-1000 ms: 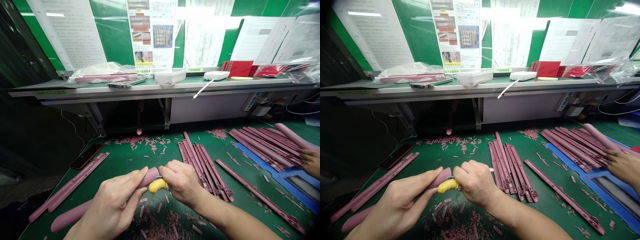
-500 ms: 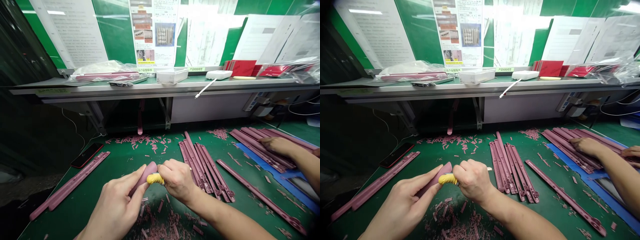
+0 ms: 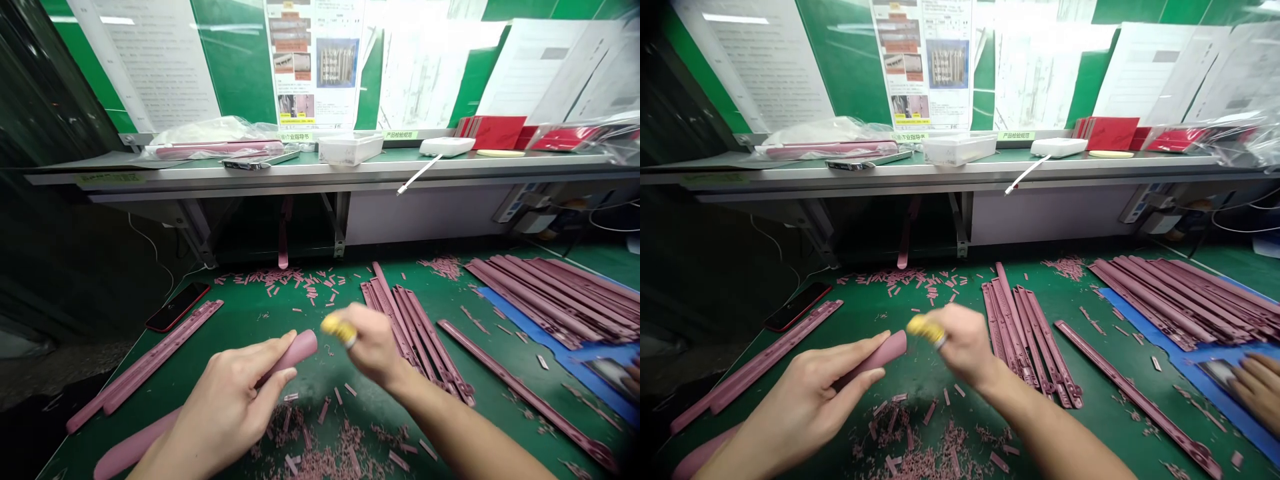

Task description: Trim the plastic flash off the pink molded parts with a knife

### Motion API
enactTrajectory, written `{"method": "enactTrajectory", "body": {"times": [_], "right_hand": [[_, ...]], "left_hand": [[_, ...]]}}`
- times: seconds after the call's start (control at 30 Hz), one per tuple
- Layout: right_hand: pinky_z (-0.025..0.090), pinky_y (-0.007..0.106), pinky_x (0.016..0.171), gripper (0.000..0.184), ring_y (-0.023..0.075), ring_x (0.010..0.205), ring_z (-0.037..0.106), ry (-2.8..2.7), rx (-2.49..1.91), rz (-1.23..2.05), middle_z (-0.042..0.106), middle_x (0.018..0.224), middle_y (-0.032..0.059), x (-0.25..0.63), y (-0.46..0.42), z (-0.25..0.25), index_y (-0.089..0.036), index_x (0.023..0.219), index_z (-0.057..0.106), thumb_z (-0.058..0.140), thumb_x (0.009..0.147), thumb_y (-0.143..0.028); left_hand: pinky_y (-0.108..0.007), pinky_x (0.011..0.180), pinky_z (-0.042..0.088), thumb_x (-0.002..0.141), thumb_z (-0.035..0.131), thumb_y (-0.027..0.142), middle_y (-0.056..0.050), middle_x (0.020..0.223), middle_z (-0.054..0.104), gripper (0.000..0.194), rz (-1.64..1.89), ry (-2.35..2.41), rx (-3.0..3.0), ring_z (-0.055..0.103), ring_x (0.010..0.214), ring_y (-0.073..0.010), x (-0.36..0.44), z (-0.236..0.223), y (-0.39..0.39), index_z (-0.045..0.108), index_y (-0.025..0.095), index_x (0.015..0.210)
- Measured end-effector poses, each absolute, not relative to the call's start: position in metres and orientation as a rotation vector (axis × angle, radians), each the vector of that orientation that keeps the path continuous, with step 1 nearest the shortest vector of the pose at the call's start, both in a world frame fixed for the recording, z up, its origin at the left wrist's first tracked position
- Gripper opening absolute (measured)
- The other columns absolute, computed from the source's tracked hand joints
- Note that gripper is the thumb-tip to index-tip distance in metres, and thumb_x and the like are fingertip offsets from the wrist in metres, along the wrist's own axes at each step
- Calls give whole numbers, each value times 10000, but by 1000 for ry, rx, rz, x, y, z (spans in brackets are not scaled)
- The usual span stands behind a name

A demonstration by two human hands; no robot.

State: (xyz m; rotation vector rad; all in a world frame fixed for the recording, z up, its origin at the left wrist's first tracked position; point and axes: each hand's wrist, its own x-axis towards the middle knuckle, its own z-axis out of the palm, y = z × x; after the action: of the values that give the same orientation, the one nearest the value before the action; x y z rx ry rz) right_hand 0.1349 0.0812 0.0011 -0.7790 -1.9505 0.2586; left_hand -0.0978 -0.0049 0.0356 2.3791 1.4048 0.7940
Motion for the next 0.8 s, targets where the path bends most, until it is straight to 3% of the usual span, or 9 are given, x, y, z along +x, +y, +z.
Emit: {"method": "enactTrajectory", "body": {"times": [0.1,0.27,0.33,0.4,0.47,0.53,0.63,0.73,0.8], "right_hand": [[418,228,554,253,120,611,499,-1463,-1058,640,556,734,-5,136,84,-2,-192,1072,601,517,906,-363],[492,250,669,650,158,849,580,-1494,-996,1257,562,1075,60,102,47,-36,-257,1304,383,720,754,-338],[471,233,616,630,134,727,583,-1499,-1031,1370,592,939,24,97,41,-56,-248,1301,369,697,774,-351],[420,224,541,493,125,587,547,-1601,-1197,1261,583,757,-19,111,50,-71,-226,1263,409,612,832,-352],[397,241,530,390,159,567,557,-1794,-1425,971,586,669,-13,140,68,-79,-202,1223,468,547,849,-283],[431,275,588,379,219,680,626,-1918,-1660,705,641,724,51,172,86,-82,-174,1188,527,523,809,-181],[482,315,704,376,272,871,660,-1943,-1860,517,665,990,158,202,105,-78,-152,1115,605,517,751,-119],[504,337,775,352,276,950,650,-1862,-1700,560,619,1159,163,198,114,-59,-159,1089,641,531,755,-161],[519,347,744,300,263,906,655,-1766,-1492,753,642,1116,138,182,117,-41,-171,1063,651,539,790,-225]], "left_hand": [[-338,882,557,850,611,286,-21,1262,639,456,822,1396,2061,618,1117,-248,-96,34,1,557,294,1303],[-323,812,563,772,727,289,-82,1059,700,396,1245,1081,904,664,963,-225,-60,9,48,632,183,1141],[-299,898,517,795,710,269,-75,1078,680,327,1350,1039,723,647,996,-186,-45,-10,77,617,180,1095],[-323,911,501,802,704,255,-100,1111,655,359,1360,1075,642,628,1021,-194,-41,-29,110,594,159,1129],[-397,884,508,854,638,306,-107,1207,592,394,1368,1161,527,598,1050,-219,-51,-42,144,542,162,1208],[-442,856,510,897,564,351,-108,1241,555,384,1343,1229,418,586,1044,-236,-69,-45,179,526,167,1231],[-438,835,517,902,556,345,-103,1207,570,361,1274,1234,363,597,1011,-229,-93,-30,228,540,159,1211],[-427,824,525,898,567,323,-101,1192,579,345,1243,1186,407,604,996,-223,-99,-8,254,548,154,1199],[-414,811,531,898,570,312,-103,1174,586,332,1231,1153,455,609,976,-215,-92,-1,249,555,145,1184]]}}
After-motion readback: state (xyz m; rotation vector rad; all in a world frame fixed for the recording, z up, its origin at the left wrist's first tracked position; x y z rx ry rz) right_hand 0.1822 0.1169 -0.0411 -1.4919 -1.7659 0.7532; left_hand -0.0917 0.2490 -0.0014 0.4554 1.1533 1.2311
